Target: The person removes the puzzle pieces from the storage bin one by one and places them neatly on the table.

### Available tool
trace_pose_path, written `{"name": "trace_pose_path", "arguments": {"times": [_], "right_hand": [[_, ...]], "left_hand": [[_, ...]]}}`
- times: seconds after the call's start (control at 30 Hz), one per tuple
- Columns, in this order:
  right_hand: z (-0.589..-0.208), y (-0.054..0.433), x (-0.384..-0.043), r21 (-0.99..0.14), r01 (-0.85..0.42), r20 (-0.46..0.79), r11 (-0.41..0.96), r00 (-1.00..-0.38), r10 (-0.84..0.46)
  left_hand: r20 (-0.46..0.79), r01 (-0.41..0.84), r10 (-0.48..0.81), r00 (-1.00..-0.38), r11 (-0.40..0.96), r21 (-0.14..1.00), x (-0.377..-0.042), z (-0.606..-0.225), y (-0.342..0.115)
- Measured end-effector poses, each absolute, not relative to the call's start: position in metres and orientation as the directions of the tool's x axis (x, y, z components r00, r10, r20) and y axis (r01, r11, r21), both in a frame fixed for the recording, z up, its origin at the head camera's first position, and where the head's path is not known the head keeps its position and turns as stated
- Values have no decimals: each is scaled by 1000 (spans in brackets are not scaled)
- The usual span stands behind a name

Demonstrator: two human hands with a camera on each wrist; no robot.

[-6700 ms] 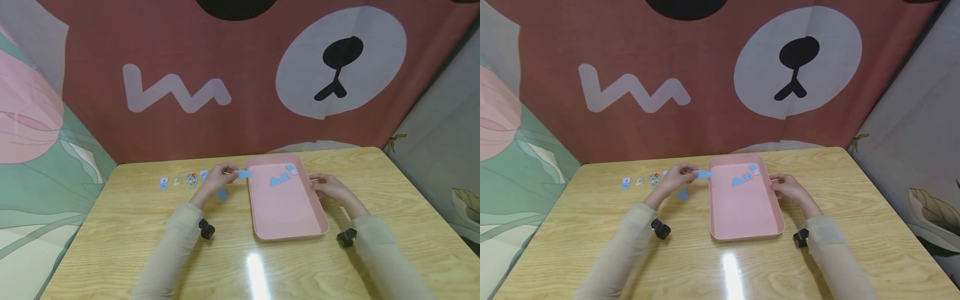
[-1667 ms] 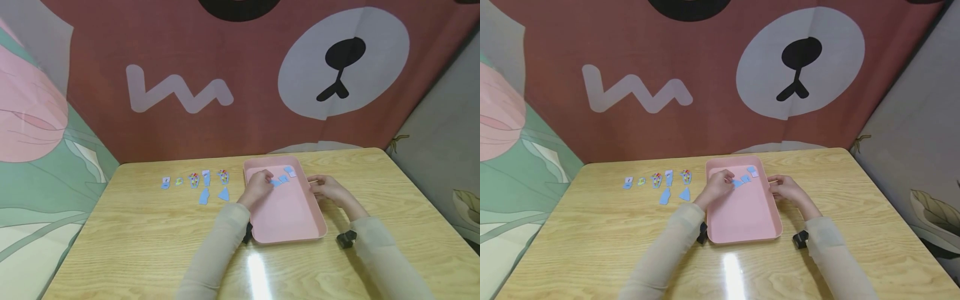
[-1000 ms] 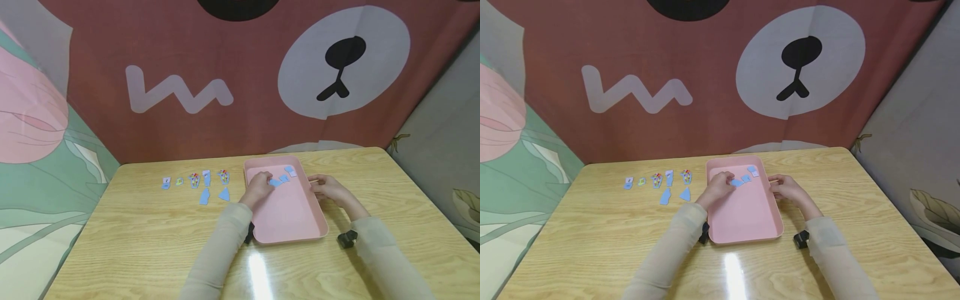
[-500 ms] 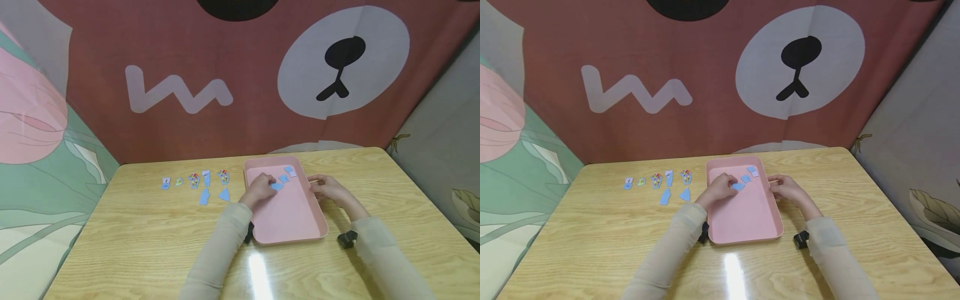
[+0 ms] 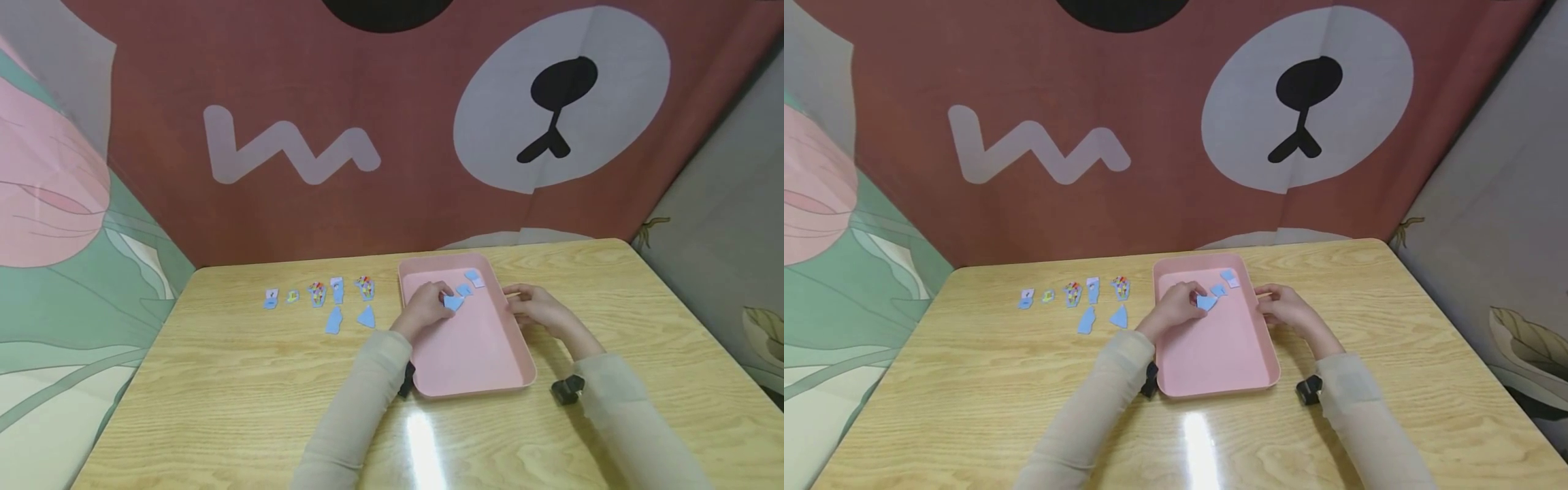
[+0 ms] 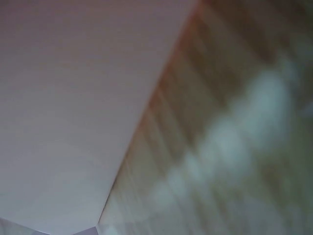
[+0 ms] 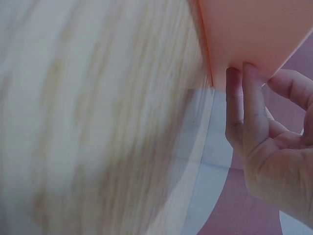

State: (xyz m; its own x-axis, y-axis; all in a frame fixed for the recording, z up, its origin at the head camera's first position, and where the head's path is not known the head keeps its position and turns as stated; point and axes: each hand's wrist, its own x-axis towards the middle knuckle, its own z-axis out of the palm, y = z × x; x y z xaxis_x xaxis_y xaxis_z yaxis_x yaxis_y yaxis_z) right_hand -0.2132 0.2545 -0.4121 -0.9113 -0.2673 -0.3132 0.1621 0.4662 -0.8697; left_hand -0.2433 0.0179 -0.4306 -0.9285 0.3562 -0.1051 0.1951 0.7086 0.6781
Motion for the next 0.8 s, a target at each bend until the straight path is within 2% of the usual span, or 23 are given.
{"name": "trace_pose_path", "arguments": {"times": [0.37,0.8], "right_hand": [[-407,252,-217,-865,143,-310,481,-906,-289],[-412,256,-216,-880,147,-308,451,-900,-307]], "left_hand": [[-59,205,348,-935,672,712,-243,-427,14],[-45,80,239,-970,490,868,-245,-420,7]]}}
